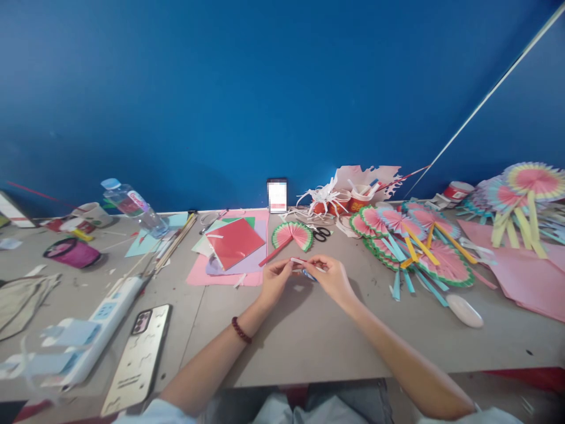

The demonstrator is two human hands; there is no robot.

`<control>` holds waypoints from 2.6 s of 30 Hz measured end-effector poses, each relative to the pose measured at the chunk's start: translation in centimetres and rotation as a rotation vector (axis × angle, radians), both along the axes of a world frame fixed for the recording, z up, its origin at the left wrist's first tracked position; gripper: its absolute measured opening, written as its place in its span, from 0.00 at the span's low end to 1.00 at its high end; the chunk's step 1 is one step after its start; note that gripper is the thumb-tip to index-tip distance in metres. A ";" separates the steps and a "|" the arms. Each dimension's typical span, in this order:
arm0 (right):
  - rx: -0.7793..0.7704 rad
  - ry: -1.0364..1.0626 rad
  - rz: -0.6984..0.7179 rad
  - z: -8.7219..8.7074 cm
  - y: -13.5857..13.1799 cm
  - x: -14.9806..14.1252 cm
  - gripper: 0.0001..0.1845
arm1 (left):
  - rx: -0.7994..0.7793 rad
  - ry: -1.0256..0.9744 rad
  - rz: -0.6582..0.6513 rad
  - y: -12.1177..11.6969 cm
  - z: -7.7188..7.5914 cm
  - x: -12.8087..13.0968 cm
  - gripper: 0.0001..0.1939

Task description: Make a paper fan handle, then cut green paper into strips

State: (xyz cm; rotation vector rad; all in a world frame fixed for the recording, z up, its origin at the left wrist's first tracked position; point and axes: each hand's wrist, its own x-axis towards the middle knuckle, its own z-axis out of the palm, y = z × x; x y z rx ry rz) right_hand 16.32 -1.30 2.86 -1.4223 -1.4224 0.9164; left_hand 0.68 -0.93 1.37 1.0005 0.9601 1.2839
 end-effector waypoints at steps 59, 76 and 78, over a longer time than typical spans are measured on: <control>0.026 -0.066 -0.006 -0.5 0.2 0.1 0.15 | 0.059 0.143 0.093 -0.3 -0.1 0.2 0.18; 0.029 -0.121 0.022 0.1 -0.4 0.0 0.14 | 0.088 0.159 0.103 -0.2 -0.3 -0.1 0.18; 0.039 -0.103 0.018 -0.2 -0.3 0.0 0.15 | 0.090 0.160 0.113 -0.2 -0.2 -0.1 0.19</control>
